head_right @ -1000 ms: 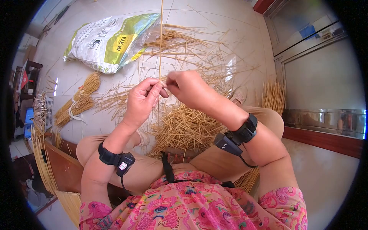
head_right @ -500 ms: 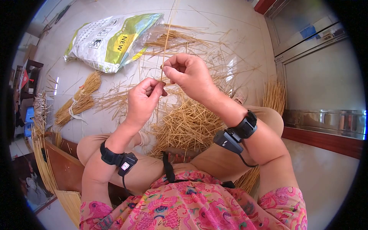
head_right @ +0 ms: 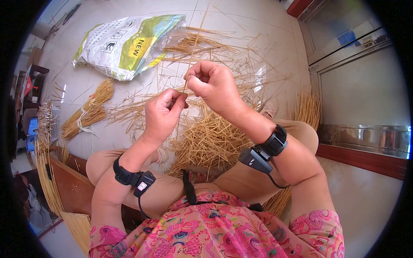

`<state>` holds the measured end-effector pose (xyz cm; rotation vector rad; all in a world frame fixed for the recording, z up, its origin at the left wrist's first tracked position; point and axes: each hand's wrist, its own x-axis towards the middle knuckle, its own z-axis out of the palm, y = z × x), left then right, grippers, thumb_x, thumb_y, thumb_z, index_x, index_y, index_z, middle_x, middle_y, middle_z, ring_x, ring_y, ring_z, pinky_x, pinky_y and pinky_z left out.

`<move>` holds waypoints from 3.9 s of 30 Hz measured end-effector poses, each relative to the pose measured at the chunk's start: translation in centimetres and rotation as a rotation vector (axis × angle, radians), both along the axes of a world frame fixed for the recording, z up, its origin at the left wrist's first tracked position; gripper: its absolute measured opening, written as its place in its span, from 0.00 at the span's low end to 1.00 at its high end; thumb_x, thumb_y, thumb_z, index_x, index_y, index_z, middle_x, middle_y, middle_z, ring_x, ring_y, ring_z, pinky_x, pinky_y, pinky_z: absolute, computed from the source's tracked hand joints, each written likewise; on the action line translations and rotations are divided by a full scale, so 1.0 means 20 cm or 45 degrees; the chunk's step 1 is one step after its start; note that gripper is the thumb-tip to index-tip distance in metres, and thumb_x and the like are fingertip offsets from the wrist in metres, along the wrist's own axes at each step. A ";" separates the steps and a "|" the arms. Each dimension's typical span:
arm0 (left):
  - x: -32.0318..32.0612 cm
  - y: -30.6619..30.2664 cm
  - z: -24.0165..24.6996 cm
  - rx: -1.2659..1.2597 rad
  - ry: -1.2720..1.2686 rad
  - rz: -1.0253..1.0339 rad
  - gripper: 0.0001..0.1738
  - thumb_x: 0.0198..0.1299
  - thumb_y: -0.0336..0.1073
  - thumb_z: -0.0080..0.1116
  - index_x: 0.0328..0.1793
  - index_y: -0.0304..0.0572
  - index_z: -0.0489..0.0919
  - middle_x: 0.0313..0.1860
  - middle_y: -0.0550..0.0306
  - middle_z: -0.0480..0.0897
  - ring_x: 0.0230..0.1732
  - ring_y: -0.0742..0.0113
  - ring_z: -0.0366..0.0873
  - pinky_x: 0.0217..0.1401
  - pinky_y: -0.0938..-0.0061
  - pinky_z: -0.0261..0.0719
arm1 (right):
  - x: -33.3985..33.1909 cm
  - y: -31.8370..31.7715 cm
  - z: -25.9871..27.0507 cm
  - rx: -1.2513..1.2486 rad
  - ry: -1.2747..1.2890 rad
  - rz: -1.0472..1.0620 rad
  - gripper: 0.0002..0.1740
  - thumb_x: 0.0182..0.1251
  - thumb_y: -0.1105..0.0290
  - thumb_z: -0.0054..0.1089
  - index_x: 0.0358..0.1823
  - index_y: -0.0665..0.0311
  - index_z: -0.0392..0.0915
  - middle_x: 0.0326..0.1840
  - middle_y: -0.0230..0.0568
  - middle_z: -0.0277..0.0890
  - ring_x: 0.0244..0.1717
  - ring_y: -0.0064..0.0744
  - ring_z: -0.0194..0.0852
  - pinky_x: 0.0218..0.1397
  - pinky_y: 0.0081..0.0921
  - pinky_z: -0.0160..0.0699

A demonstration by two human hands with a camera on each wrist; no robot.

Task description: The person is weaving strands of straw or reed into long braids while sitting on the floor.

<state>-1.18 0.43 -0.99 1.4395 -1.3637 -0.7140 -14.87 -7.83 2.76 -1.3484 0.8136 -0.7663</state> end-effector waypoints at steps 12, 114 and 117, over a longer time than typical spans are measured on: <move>0.00 -0.01 0.01 0.166 0.543 -0.154 0.05 0.64 0.29 0.50 0.38 0.38 0.76 0.26 0.62 0.81 0.18 0.85 0.66 0.21 0.86 0.66 | 0.00 0.02 -0.01 0.507 -0.234 0.028 0.03 0.63 0.73 0.48 0.32 0.64 0.69 0.24 0.32 0.70 0.22 0.17 0.66 0.22 0.13 0.62; 0.00 0.00 0.04 0.260 0.465 -0.233 0.06 0.64 0.28 0.50 0.40 0.34 0.77 0.27 0.60 0.82 0.31 0.78 0.77 0.33 0.83 0.73 | -0.02 0.04 -0.04 0.213 -0.071 0.063 0.02 0.56 0.76 0.55 0.28 0.67 0.74 0.23 0.31 0.72 0.21 0.16 0.65 0.23 0.14 0.62; -0.01 0.00 0.03 0.185 0.382 -0.171 0.05 0.63 0.27 0.51 0.39 0.35 0.77 0.27 0.58 0.82 0.30 0.76 0.78 0.33 0.81 0.75 | -0.03 0.03 -0.05 0.358 -0.131 0.085 0.03 0.56 0.76 0.56 0.27 0.67 0.74 0.23 0.31 0.72 0.21 0.18 0.66 0.24 0.14 0.65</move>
